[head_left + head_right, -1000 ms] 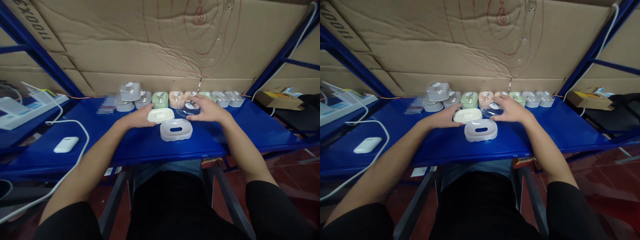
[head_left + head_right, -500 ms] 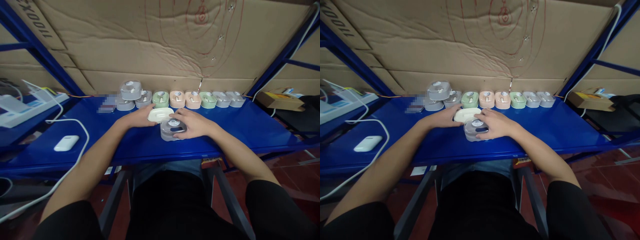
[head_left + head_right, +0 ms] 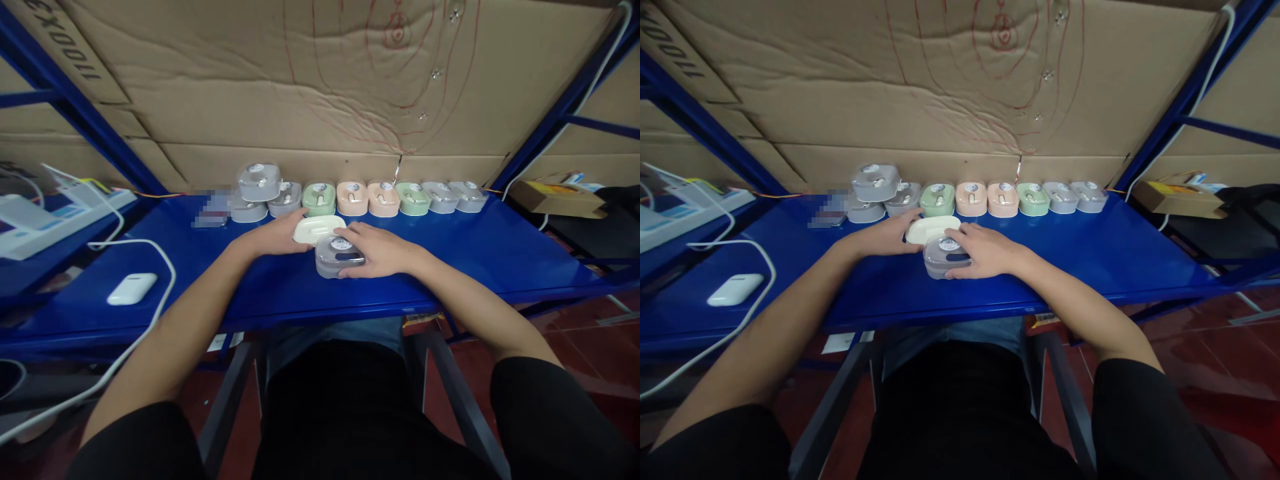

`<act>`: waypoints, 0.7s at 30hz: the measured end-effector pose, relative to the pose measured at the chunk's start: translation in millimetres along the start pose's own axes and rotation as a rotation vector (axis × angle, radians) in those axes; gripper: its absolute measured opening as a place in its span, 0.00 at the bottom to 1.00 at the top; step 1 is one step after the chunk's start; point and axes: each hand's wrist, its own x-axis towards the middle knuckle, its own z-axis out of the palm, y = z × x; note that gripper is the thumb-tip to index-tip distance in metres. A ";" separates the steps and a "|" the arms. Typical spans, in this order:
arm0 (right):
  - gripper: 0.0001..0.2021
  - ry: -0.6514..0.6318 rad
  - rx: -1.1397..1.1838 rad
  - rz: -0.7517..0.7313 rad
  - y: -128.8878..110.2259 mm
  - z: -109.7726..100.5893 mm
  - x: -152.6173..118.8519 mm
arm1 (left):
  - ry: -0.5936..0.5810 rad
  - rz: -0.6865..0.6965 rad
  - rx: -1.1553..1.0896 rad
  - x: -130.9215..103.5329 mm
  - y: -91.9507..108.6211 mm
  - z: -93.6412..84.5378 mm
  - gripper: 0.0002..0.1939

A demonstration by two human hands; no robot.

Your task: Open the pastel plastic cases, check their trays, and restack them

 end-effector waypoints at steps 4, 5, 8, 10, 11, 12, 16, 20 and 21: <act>0.50 0.005 -0.042 0.013 -4.6 -0.6 -0.8 | 0.022 -0.002 -0.023 -0.4 -1.0 0.2 0.60; 0.50 0.001 -0.054 0.023 -6.4 -1.3 -1.2 | 0.025 -0.006 -0.036 -0.6 -0.9 0.1 0.60; 0.49 -0.010 -0.090 0.044 -11.9 -2.5 -1.9 | 0.032 -0.001 -0.064 -1.0 -0.6 0.0 0.59; 0.48 -0.008 -0.115 0.041 -14.8 -2.4 -2.2 | 0.039 0.021 -0.066 -0.7 -1.0 0.4 0.59; 0.47 -0.007 -0.128 0.039 -16.1 -2.3 -2.3 | 0.044 0.027 -0.065 -0.5 -1.2 0.6 0.59; 0.47 -0.008 -0.142 0.040 -17.4 -2.3 -2.4 | 0.048 0.025 -0.065 -0.3 -1.2 0.8 0.60; 0.47 -0.038 -0.189 0.059 -23.2 -3.2 -2.8 | 0.035 -0.010 -0.073 0.2 2.2 -0.2 0.60; 0.47 -0.053 -0.244 0.070 -29.5 -3.8 -2.6 | 0.016 0.002 -0.081 -0.4 8.1 -2.6 0.58; 0.48 -0.056 -0.253 0.074 -30.5 -3.7 -2.4 | 0.018 0.001 -0.075 -0.6 9.2 -3.0 0.58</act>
